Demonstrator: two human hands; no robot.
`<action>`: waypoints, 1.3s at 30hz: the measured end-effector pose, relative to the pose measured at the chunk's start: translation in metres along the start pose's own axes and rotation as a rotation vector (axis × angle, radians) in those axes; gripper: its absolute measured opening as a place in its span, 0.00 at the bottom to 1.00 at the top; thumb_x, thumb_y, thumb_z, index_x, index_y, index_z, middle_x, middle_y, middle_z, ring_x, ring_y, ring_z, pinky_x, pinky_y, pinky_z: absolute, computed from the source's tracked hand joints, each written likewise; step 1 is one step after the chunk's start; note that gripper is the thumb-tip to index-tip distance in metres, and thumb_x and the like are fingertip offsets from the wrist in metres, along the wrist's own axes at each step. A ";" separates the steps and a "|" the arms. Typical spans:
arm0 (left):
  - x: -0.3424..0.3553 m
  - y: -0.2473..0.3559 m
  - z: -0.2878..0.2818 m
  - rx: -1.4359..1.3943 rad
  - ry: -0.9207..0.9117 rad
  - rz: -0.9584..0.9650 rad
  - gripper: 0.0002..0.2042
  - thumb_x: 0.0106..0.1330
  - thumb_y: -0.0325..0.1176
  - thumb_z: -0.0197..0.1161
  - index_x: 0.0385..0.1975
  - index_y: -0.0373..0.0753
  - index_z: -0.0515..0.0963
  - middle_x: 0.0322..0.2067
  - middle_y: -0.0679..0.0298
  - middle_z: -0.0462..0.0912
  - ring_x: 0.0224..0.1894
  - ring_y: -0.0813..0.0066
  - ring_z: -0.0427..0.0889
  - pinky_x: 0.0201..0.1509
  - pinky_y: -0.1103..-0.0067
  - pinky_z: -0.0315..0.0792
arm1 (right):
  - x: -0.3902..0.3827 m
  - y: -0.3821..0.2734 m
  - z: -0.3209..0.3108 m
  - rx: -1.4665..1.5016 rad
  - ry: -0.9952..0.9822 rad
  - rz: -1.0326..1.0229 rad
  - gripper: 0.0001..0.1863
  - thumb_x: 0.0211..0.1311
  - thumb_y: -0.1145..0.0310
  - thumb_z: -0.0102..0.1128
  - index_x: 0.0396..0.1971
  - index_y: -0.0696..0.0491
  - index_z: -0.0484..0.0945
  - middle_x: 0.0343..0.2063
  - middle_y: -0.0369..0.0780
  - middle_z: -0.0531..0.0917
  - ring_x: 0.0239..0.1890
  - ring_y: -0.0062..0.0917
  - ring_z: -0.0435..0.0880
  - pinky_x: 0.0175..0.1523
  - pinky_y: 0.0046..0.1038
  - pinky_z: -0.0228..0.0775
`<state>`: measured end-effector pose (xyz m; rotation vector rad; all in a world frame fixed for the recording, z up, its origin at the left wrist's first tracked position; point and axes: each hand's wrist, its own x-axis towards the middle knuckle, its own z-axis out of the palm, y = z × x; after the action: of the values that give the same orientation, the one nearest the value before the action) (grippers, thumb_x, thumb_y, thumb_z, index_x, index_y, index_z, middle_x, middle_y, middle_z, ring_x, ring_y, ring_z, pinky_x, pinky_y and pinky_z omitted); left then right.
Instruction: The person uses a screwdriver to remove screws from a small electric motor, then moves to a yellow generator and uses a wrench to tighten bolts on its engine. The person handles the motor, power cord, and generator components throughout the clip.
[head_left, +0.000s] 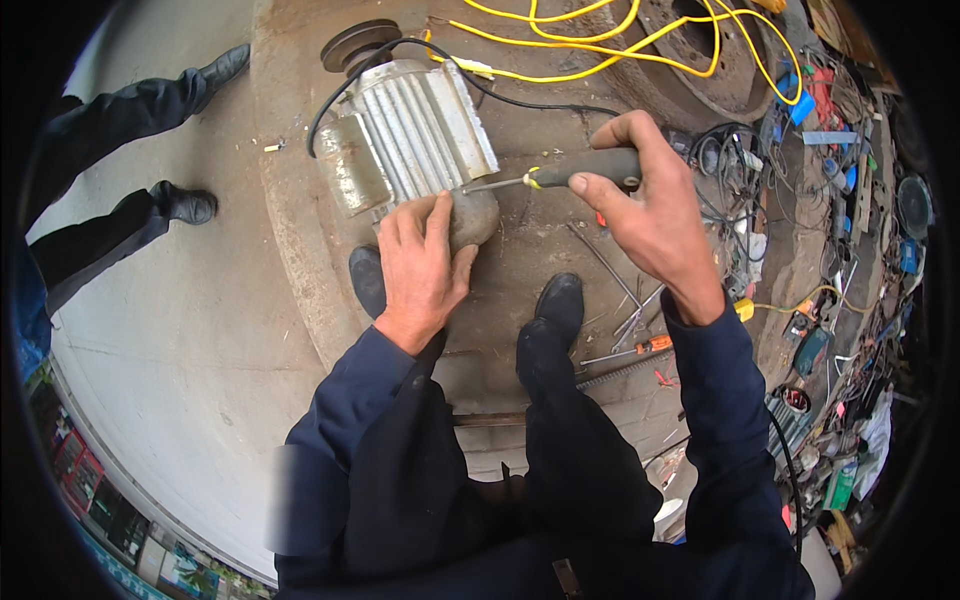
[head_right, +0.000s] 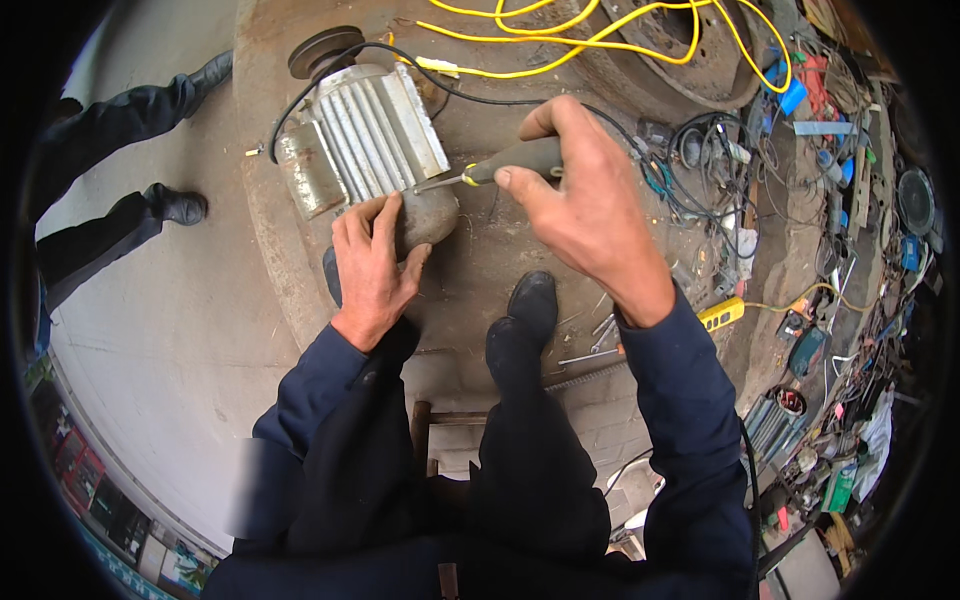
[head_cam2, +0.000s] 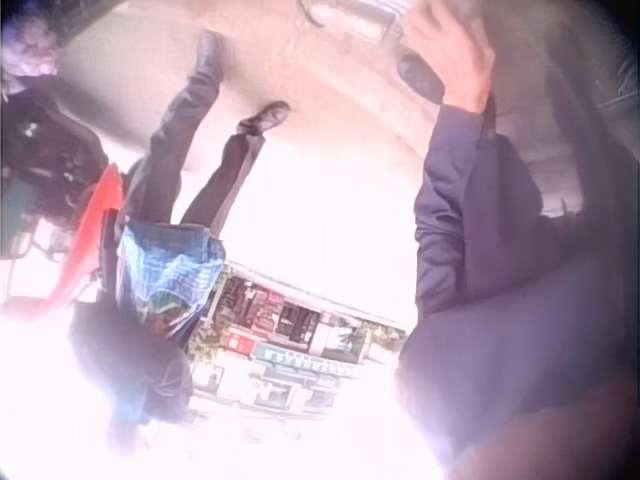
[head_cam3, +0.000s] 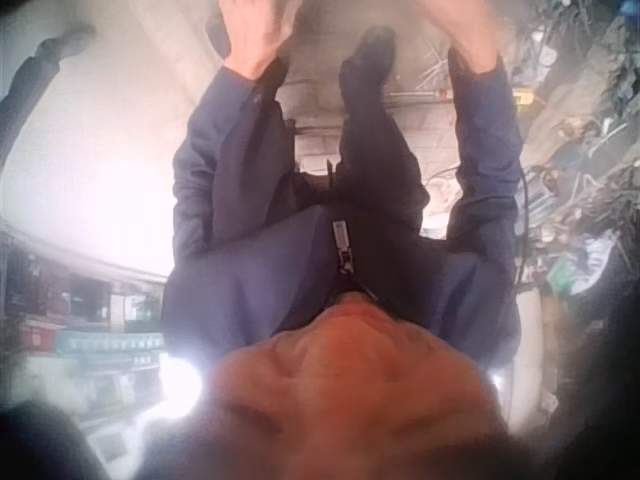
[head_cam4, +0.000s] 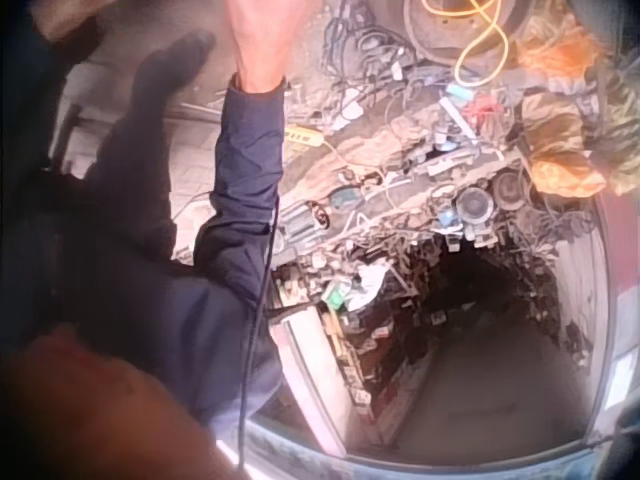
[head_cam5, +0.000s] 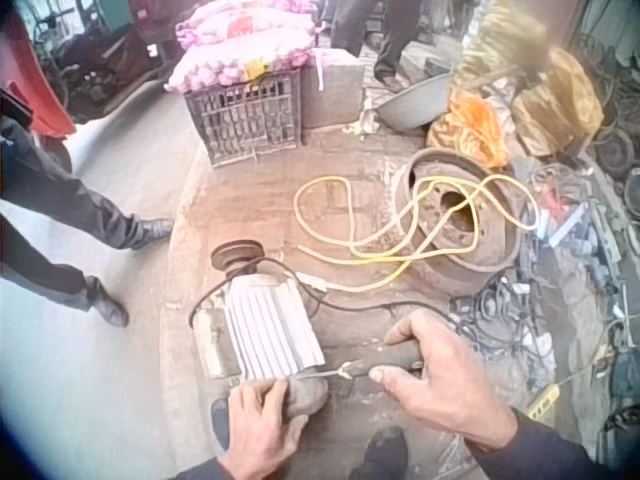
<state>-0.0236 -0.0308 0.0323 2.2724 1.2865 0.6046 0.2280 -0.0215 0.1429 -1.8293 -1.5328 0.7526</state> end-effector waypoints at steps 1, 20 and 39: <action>0.000 0.001 0.001 0.011 -0.011 -0.008 0.38 0.47 0.27 0.77 0.63 0.33 0.72 0.54 0.50 0.75 0.55 0.49 0.72 0.62 0.61 0.67 | 0.000 0.000 0.002 -0.030 0.026 0.050 0.17 0.57 0.69 0.74 0.39 0.59 0.75 0.29 0.42 0.82 0.33 0.22 0.80 0.38 0.27 0.73; -0.040 -0.127 -0.005 -1.149 0.406 -1.179 0.15 0.76 0.31 0.54 0.57 0.31 0.75 0.52 0.55 0.82 0.54 0.64 0.82 0.57 0.74 0.76 | -0.181 0.342 -0.013 0.576 0.653 1.050 0.15 0.66 0.68 0.68 0.48 0.59 0.80 0.37 0.38 0.84 0.35 0.22 0.80 0.42 0.29 0.74; 0.012 -0.147 0.059 -1.639 0.132 -1.299 0.25 0.79 0.51 0.53 0.66 0.41 0.72 0.60 0.57 0.80 0.60 0.61 0.80 0.64 0.60 0.76 | 0.043 -0.007 0.205 -0.114 0.008 -0.018 0.42 0.62 0.63 0.66 0.68 0.74 0.59 0.67 0.66 0.61 0.70 0.60 0.61 0.75 0.51 0.54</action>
<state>-0.0828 0.0370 -0.0983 -0.0120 1.1741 0.7571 0.0745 0.0429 0.0162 -1.8954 -1.6150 0.6604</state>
